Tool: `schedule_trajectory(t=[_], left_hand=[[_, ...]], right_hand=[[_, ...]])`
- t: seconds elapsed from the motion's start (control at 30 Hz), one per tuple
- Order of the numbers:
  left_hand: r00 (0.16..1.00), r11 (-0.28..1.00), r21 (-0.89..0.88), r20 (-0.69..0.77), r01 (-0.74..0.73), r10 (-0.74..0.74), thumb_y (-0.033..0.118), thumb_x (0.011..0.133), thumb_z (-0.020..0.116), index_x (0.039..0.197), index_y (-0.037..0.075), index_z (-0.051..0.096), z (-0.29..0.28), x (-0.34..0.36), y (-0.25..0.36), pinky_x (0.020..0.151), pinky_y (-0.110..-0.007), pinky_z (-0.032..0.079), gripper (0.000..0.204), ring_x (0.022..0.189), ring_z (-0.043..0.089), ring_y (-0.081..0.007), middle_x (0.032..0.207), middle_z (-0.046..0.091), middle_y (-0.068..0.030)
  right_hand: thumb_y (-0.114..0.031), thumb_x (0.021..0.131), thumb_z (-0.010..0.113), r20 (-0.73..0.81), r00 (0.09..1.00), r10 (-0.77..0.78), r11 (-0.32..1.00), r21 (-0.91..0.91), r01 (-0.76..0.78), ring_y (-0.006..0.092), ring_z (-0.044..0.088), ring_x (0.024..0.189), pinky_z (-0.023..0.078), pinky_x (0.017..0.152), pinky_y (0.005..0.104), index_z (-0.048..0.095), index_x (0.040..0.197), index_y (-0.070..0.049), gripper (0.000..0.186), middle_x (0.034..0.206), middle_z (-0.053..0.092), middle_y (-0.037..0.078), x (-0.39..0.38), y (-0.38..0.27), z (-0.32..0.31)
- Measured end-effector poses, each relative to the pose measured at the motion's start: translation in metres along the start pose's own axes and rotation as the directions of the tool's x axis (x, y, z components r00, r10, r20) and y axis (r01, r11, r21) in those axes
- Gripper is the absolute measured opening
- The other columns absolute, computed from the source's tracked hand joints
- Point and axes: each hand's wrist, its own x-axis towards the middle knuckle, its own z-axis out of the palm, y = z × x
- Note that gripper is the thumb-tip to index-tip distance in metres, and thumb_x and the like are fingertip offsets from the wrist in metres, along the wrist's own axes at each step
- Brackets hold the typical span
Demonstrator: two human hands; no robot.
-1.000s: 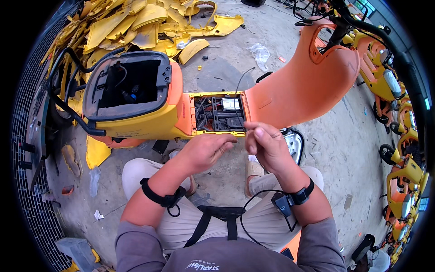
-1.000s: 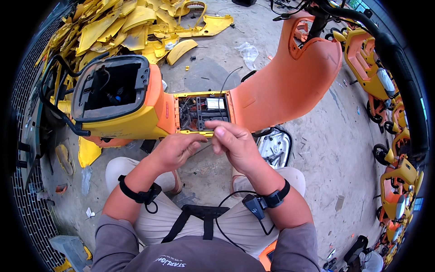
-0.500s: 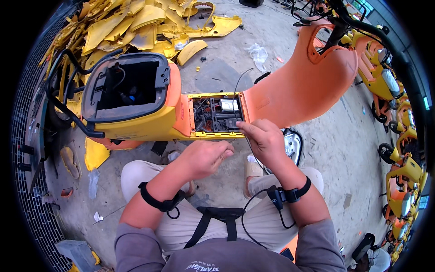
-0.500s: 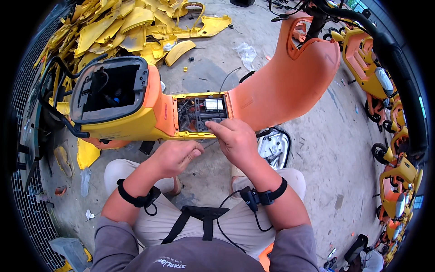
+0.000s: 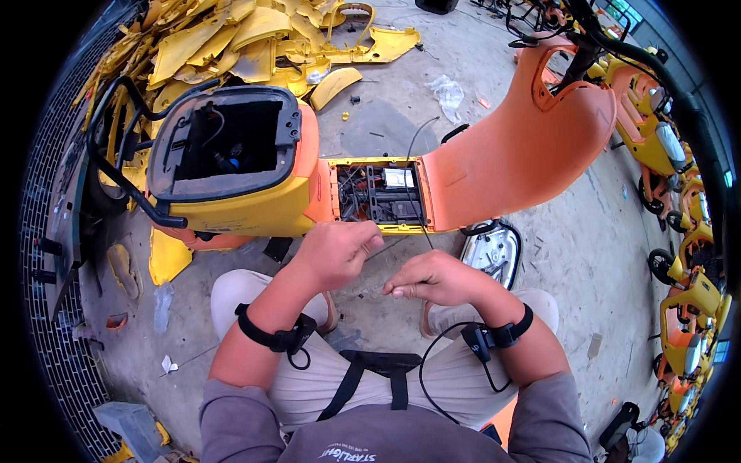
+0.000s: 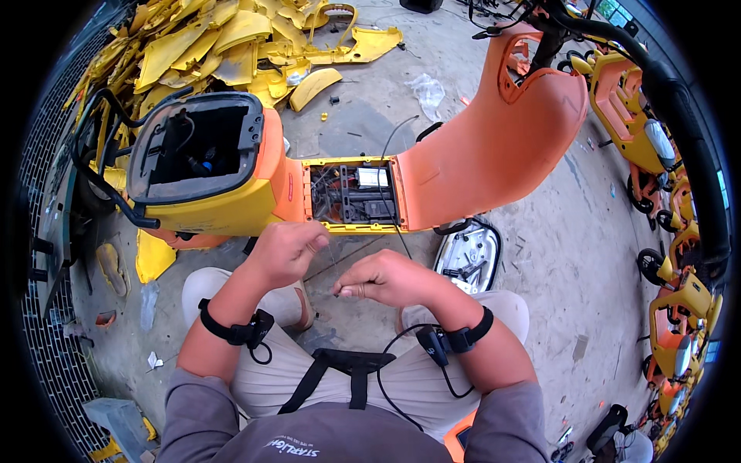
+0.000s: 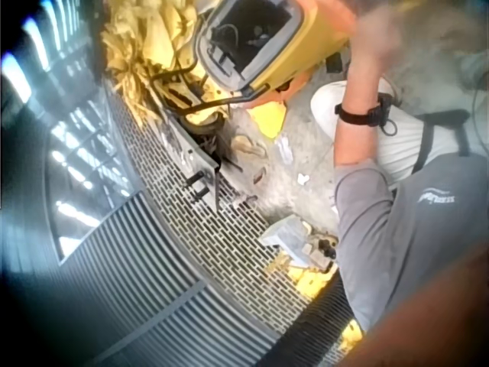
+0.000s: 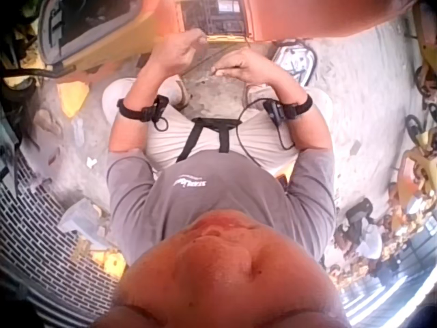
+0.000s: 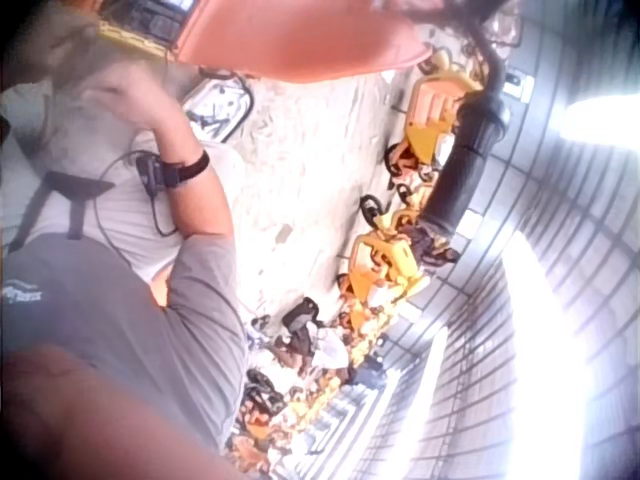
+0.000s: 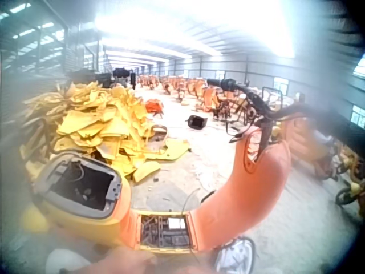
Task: The person works on the wiring of an electric scooter, holding, twisting, and connecting thin wires inside the frame compartment by hand.
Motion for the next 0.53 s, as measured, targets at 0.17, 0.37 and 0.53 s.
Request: schedule_trajectory(t=[0.17, 0.37, 0.53], left_hand=[[0.977, 0.942, -0.278, 0.156, 0.187, -0.147, 0.020, 0.097, 0.052, 0.088, 0.004, 0.059, 0.009, -0.002, -0.001, 0.062, -0.038, 0.047, 0.020, 0.069, 0.061, -0.0342, 0.075, 0.061, -0.0148], [0.951, 0.972, -0.172, 0.290, 0.163, -0.108, 0.026, 0.099, 0.050, 0.086, 0.004, 0.057, 0.009, 0.003, 0.016, 0.066, -0.042, 0.047, 0.027, 0.076, 0.061, -0.0361, 0.077, 0.060, -0.0155], [0.957, 0.989, 0.103, 0.260, 0.106, -0.129, 0.024, 0.096, 0.055, 0.086, 0.005, 0.058, 0.000, 0.006, 0.014, 0.066, -0.042, 0.048, 0.022, 0.076, 0.062, -0.0364, 0.078, 0.062, -0.0170]], right_hand=[[-0.016, 0.093, 0.064, -0.187, 0.977, 0.097, 0.887, 0.461, 0.000, 0.0128, 0.062, 0.069, 0.050, 0.065, 0.0274, 0.070, 0.114, -0.008, 0.024, 0.085, 0.070, 0.008, -0.008, -0.024, -0.002], [-0.015, 0.090, 0.066, -0.683, 0.720, 0.121, 0.992, 0.060, -0.110, 0.0159, 0.060, 0.061, 0.048, 0.056, 0.0280, 0.070, 0.115, -0.013, 0.025, 0.075, 0.067, 0.007, 0.000, -0.008, -0.004], [-0.013, 0.087, 0.069, -0.504, 0.862, -0.060, 0.845, -0.486, -0.225, 0.0249, 0.067, 0.067, 0.052, 0.059, 0.0362, 0.071, 0.112, -0.012, 0.025, 0.076, 0.068, 0.013, -0.004, 0.002, -0.011]])
